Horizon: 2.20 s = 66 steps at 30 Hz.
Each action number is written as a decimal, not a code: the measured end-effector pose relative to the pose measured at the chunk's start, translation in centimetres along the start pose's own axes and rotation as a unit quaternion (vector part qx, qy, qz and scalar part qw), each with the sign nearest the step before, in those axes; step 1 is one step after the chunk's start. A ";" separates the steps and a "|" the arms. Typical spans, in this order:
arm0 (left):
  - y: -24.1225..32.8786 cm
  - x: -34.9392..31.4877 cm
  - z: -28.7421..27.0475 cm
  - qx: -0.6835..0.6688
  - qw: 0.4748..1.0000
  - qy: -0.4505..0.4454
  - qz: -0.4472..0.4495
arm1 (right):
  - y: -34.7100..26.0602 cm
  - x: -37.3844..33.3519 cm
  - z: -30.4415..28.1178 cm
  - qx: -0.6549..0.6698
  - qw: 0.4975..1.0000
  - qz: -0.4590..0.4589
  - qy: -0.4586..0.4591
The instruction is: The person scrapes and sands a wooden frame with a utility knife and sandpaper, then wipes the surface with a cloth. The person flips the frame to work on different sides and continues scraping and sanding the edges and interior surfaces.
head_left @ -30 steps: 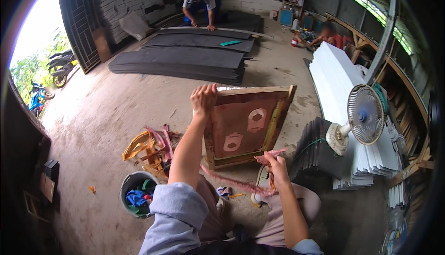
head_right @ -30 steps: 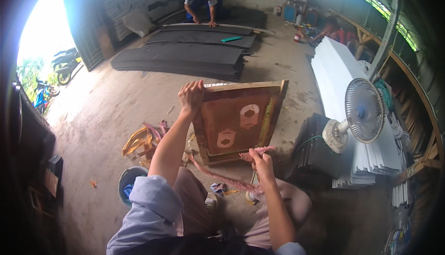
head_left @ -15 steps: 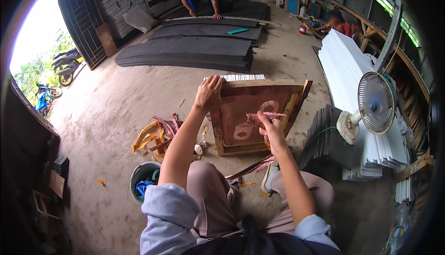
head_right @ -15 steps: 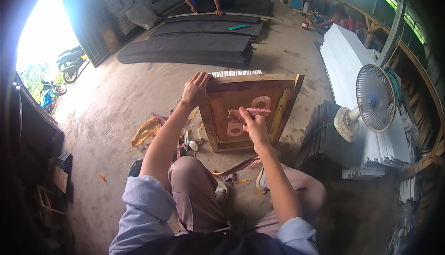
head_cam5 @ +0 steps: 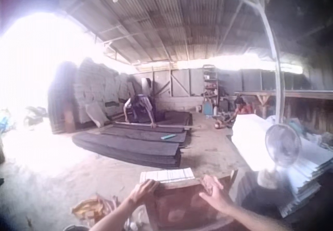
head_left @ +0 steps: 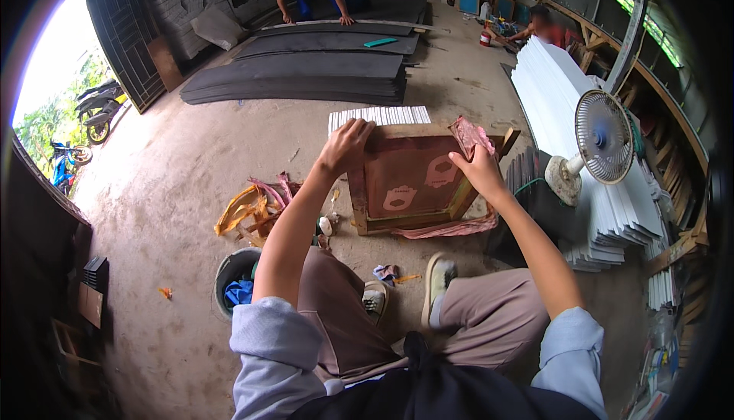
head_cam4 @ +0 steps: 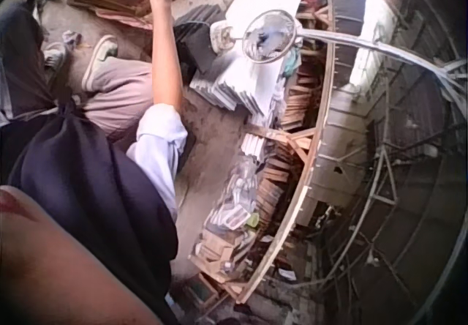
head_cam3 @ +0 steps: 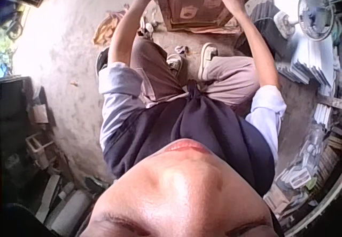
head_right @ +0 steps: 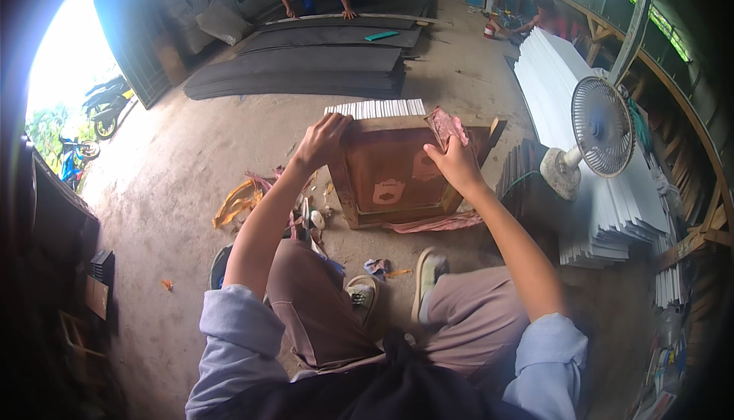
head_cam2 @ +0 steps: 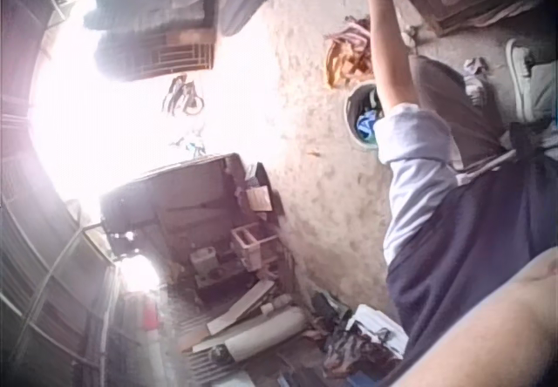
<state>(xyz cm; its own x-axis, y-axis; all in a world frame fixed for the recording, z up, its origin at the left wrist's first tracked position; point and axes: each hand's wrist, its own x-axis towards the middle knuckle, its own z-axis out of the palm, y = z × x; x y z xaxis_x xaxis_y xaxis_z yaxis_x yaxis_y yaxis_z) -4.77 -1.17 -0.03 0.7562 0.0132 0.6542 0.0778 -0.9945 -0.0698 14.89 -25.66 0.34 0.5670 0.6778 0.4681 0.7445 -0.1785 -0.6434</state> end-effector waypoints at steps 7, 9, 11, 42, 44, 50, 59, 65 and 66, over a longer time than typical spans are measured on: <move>-2.2 0.8 0.6 -0.018 0.999 0.011 0.028 | 3.4 3.7 1.4 -0.304 0.933 -0.190 0.032; -2.3 1.4 1.0 0.041 0.997 0.037 0.048 | 4.7 5.5 1.9 -0.209 0.966 -0.151 0.012; -2.0 0.6 2.9 0.078 0.989 0.124 -0.028 | 5.2 6.7 2.4 -0.162 0.974 -0.155 0.020; -9.3 -6.9 32.6 -0.163 0.823 0.086 -0.537 | 10.8 13.8 12.0 0.339 0.906 0.238 -0.090; -9.1 -7.1 32.3 -0.154 0.828 0.040 -0.538 | 10.5 13.7 11.8 0.335 0.907 0.239 -0.091; -10.4 -9.5 28.0 -0.087 0.870 -0.125 -0.469 | 8.5 13.4 11.1 0.358 0.903 0.222 -0.087; -5.2 -8.0 14.5 -0.124 0.899 -0.249 -0.339 | 1.5 12.0 5.4 0.402 0.901 0.139 -0.089; -0.6 -7.6 9.6 -0.207 0.920 -0.239 -0.233 | -5.8 11.5 -0.4 0.499 0.861 0.056 -0.082; 0.8 -6.6 8.7 -0.218 0.921 -0.246 -0.208 | -7.1 11.4 -1.6 0.506 0.858 0.045 -0.071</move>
<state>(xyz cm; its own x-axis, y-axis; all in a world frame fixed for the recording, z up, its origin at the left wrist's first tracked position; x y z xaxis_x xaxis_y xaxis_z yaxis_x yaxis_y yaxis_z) -4.07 -1.14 -10.96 0.9310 0.3415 0.1289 0.2400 -0.8387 0.4888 16.70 -17.79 11.21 0.5038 0.7869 0.3563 -0.0289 0.4276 -0.9035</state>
